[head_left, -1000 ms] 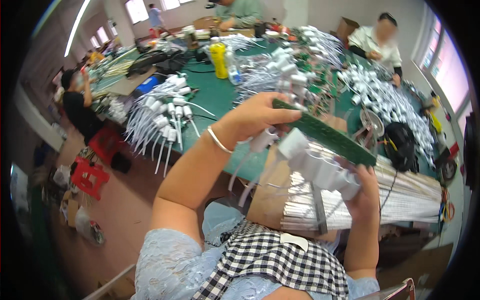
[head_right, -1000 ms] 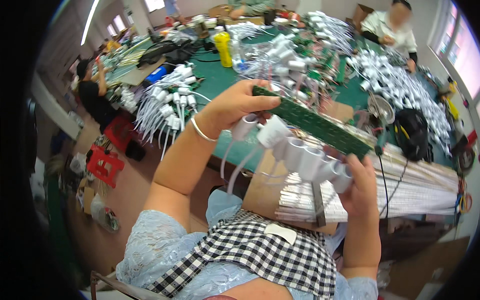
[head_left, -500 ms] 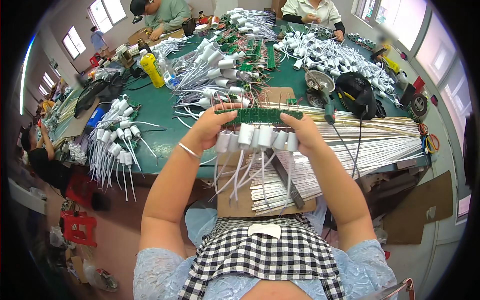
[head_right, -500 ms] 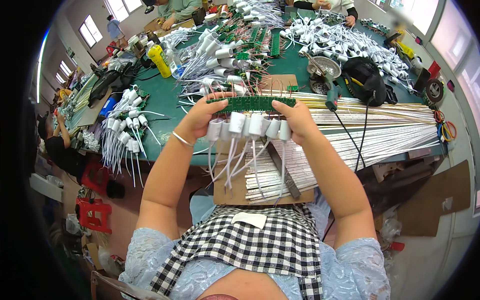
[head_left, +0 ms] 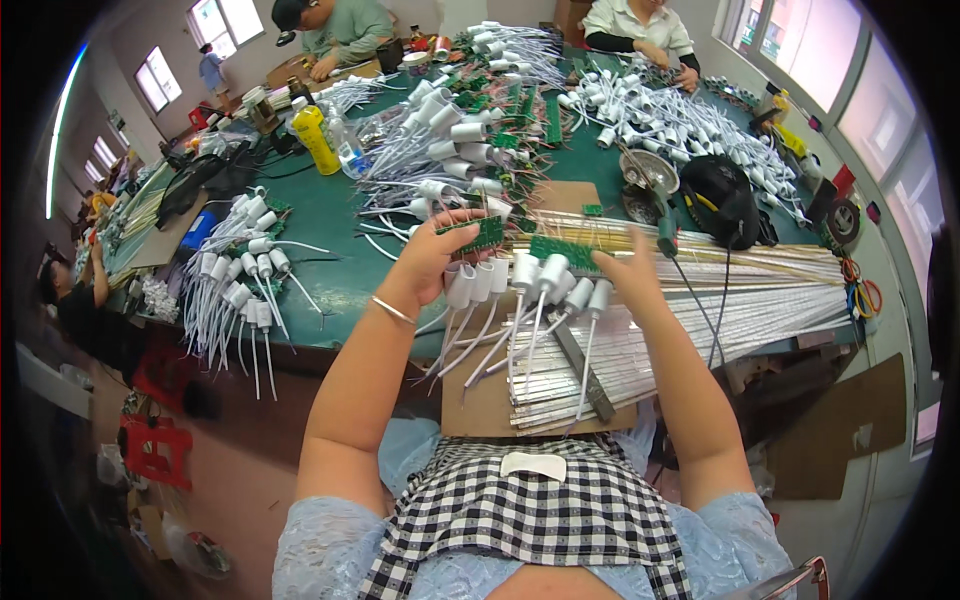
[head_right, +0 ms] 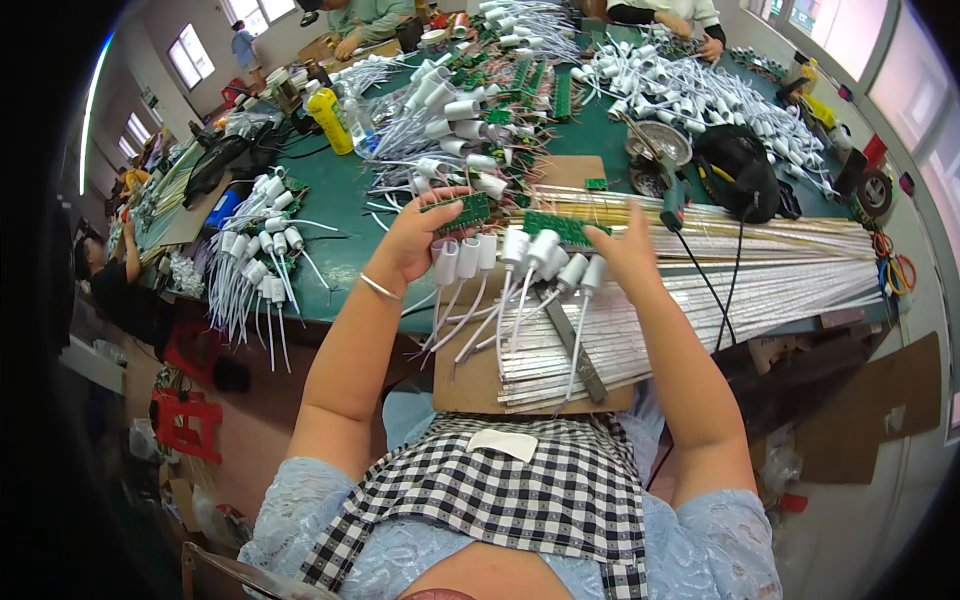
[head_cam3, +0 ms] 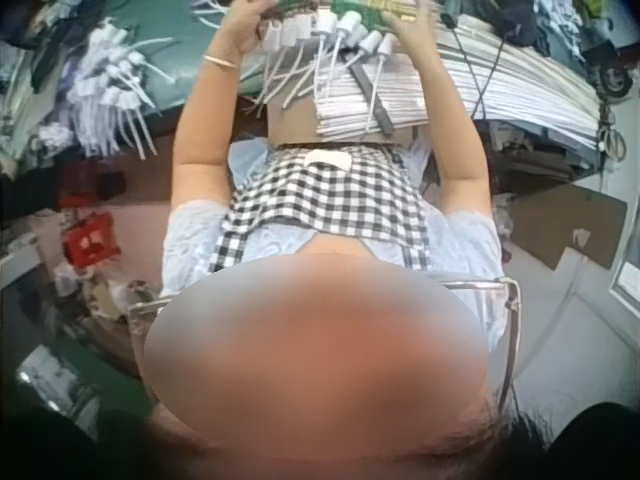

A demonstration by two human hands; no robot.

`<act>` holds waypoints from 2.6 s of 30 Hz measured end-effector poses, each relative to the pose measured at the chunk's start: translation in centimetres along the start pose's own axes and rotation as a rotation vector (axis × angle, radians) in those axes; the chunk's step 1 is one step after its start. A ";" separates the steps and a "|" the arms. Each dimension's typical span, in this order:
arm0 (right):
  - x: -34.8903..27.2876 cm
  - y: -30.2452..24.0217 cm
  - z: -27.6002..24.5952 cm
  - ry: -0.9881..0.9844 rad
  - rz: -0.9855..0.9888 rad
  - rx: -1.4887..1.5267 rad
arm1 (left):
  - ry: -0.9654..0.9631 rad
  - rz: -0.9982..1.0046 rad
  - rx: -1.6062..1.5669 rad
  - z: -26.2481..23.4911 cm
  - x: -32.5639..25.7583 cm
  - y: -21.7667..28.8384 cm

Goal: The person assembles electronic components at a factory workstation. They pick up green circuit boards with attached white cylindrical parts and wires, then use a soldering iron to secure connections on the boards. The person handles the components one at a time, placing finished units on the table.

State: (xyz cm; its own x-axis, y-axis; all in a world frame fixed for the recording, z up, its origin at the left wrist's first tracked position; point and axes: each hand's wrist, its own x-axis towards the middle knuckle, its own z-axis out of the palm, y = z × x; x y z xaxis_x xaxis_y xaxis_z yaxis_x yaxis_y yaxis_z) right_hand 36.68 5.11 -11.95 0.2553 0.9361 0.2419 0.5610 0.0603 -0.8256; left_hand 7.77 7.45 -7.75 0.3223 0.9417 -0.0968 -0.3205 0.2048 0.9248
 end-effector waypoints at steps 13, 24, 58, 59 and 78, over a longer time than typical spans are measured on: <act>-2.4 -9.3 5.5 -0.502 -0.152 0.452 | -0.192 0.071 -0.136 3.9 -2.4 -0.6; -3.2 -9.8 5.4 -0.694 0.092 0.715 | -0.205 0.098 0.036 2.9 -2.2 -2.6; -4.5 -12.8 9.9 -0.832 0.320 0.892 | -0.127 0.097 0.533 -1.9 -1.6 0.0; -4.4 -13.5 11.0 -0.776 0.288 0.928 | -0.112 0.173 0.625 -2.1 -2.1 1.4; 25.1 -20.4 16.2 -0.044 -0.150 -0.208 | 0.482 0.723 1.445 -7.8 22.0 11.0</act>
State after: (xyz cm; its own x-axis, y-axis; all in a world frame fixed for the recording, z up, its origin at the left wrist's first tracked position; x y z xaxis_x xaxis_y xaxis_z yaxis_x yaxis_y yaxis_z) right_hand 18.91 33.00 2.72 0.1249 0.9365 0.3278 0.7410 0.1316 -0.6584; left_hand 4.39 32.51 -2.54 0.1144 0.7723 0.6249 0.8385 -0.4124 0.3562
